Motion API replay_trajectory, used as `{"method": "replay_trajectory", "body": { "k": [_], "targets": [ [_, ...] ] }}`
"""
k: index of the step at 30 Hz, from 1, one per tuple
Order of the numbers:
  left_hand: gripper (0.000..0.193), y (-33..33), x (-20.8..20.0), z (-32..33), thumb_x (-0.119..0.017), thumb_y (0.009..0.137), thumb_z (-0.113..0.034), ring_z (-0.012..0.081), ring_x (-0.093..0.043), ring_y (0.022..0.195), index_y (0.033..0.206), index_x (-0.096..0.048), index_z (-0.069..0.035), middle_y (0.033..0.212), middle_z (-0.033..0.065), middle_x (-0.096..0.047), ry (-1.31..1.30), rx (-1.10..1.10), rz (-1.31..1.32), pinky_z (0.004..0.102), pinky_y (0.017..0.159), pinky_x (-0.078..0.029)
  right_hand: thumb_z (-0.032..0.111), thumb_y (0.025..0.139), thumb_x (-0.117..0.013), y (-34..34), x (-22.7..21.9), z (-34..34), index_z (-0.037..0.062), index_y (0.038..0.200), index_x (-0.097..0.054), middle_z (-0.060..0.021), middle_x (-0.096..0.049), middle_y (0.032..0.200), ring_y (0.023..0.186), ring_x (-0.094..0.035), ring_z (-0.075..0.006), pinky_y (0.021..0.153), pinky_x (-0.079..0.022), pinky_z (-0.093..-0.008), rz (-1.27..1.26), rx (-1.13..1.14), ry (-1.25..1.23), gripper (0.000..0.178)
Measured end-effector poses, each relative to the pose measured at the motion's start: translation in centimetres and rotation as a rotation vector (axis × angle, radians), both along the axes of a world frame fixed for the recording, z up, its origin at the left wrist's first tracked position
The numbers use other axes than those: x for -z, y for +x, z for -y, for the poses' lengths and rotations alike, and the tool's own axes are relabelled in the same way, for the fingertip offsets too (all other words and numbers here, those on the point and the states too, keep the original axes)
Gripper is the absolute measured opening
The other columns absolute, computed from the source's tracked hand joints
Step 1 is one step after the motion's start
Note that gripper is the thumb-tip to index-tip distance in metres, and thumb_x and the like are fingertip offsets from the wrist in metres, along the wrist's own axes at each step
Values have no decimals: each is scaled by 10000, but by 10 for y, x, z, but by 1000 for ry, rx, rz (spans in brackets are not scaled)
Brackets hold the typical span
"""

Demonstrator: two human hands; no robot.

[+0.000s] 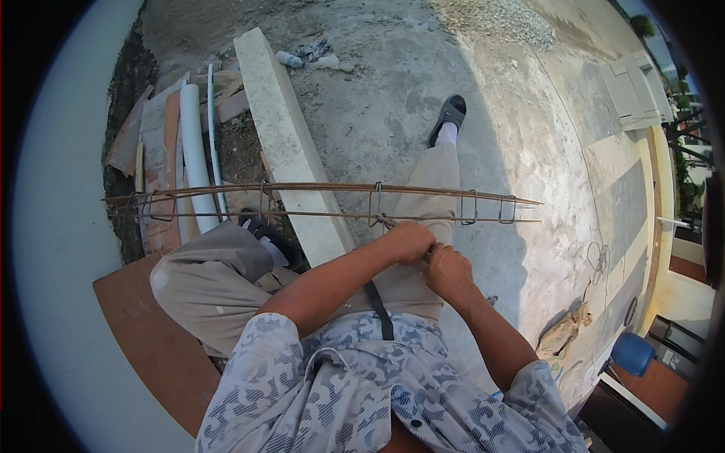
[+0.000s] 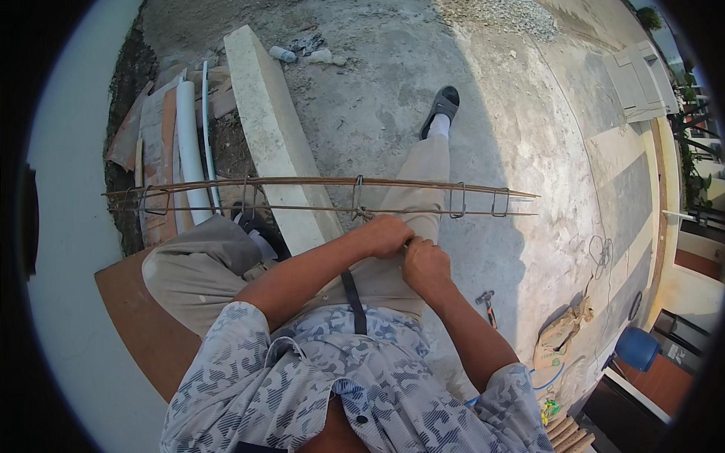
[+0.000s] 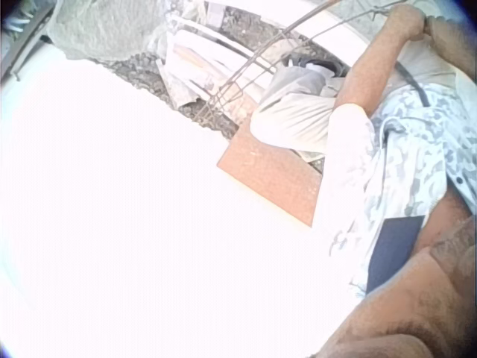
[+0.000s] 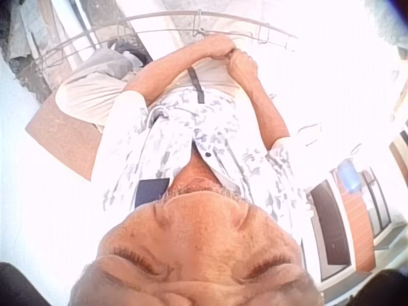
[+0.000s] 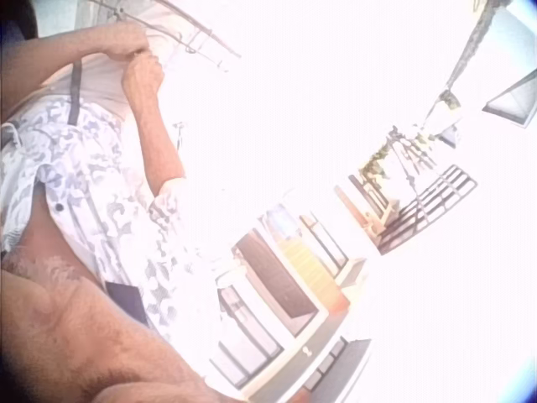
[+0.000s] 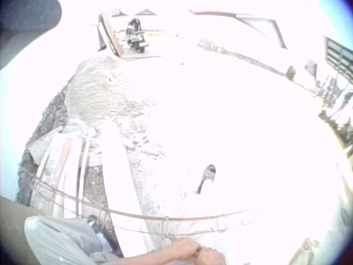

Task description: The person is assembling a rebar cage by tying longitudinal bars and stirrups together using wire and pliers.

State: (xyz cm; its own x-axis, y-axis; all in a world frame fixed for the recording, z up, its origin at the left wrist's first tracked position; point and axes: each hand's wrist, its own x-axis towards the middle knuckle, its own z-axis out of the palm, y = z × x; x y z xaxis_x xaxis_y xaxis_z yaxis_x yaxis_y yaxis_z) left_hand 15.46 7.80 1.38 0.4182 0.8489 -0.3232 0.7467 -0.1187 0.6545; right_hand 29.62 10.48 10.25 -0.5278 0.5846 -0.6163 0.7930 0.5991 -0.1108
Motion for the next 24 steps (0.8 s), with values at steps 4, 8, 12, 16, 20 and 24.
{"method": "replay_trajectory", "body": {
  "k": [4,8,12,16,20,24],
  "targets": [
    [156,1,3,28,-661,781,-160,341,-700,938,904,-709,-77,904,133,-726,299,-115,59,454,818,-544,218,816,-759,-3,-1,2,-48,1067,-583,-259,-695,962,903,-720,-391,792,-584,-477,16,58,-78,406],
    [163,4,17,27,-644,784,-182,318,-714,901,887,-724,-84,878,130,-731,300,-123,15,434,776,-556,163,823,-703,-10,-3,-3,-78,1064,-613,-289,-703,975,929,-706,-429,819,-579,-473,38,75,-209,352],
    [150,1,2,17,-632,785,-192,315,-724,826,835,-737,-97,834,134,-734,128,-21,-31,445,721,-562,121,805,-645,-10,2,-13,-120,1006,-657,-317,-696,1024,970,-683,-469,865,-567,-475,108,69,-358,315],
    [157,-2,-7,16,-630,780,-198,312,-722,812,832,-740,-99,826,138,-730,128,36,-50,452,715,-555,118,779,-636,-2,15,-7,-143,995,-655,-354,-679,1028,986,-677,-479,882,-560,-458,52,135,-403,339],
    [224,-7,-8,37,-604,816,-203,268,-659,974,981,-680,-71,927,113,-674,644,-101,9,416,892,-492,96,829,-699,-6,3,-6,-78,880,-643,-226,-669,800,705,-674,-356,632,-542,-445,-16,556,-737,189],
    [233,0,-7,56,-591,819,-201,247,-588,992,1011,-615,-73,943,91,-599,886,-232,38,395,949,-432,75,876,-744,5,6,-6,18,796,-600,-70,-547,660,548,-537,-198,466,-429,-360,-130,1077,-1284,175]
  ]
}}
